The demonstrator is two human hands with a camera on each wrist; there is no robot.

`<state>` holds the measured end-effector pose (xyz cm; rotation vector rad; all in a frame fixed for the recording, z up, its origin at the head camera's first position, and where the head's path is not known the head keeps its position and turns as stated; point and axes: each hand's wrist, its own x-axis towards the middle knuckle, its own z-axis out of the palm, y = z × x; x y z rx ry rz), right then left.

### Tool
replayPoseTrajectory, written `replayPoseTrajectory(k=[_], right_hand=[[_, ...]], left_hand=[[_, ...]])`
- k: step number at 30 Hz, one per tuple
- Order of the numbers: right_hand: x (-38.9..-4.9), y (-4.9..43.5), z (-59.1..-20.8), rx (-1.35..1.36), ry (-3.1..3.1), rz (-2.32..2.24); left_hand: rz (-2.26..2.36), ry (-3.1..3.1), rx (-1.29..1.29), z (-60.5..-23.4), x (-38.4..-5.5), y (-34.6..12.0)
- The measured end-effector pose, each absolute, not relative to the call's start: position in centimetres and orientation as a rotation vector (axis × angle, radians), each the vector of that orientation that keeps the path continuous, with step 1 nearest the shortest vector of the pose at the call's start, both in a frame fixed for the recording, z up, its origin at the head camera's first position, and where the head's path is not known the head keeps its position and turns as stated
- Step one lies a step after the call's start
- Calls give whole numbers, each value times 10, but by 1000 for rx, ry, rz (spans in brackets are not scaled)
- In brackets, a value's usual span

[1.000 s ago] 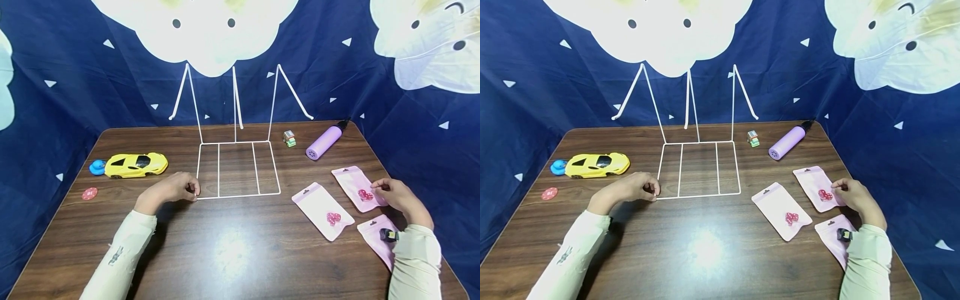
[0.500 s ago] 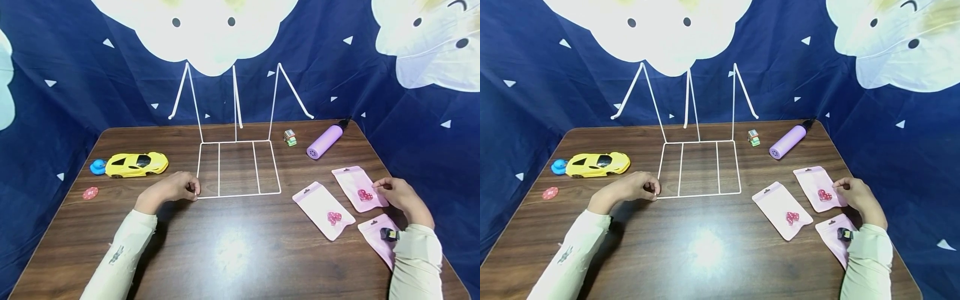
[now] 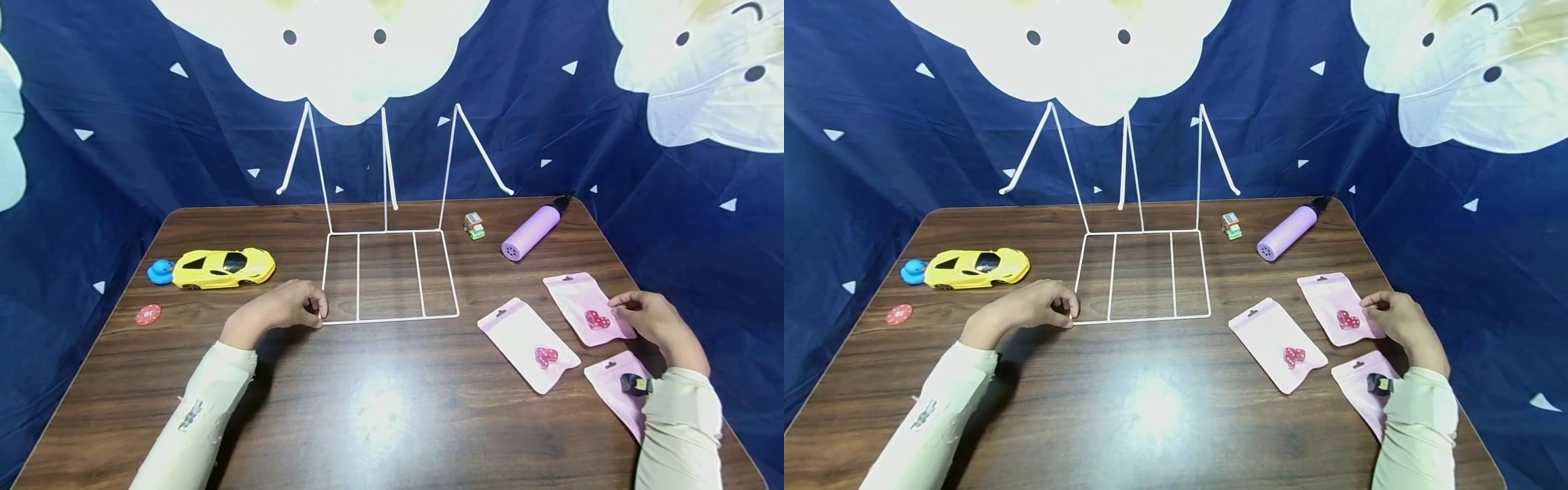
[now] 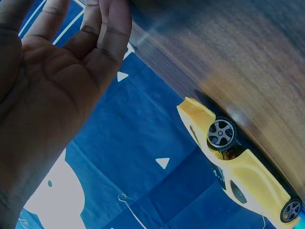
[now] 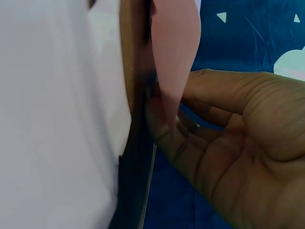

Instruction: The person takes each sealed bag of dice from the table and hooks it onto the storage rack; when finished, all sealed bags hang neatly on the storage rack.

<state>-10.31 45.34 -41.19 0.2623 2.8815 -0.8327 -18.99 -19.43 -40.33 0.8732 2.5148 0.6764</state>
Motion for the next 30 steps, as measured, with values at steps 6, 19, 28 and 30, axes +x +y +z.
replayPoseTrajectory(k=[6, 19, 28, 30], right_hand=[[-104, 454, -414, 219, 2902, -833], [-104, 450, -412, 224, 3026, -828], [-105, 444, -408, 208, 3174, -921], [-104, 442, -407, 218, 3202, -978]], left_hand=[[685, 2509, 865, -402, -188, -194], [684, 2508, 860, -403, -189, -194], [683, 2510, 842, -402, -189, -194], [681, 2511, 842, -402, -189, -194]])
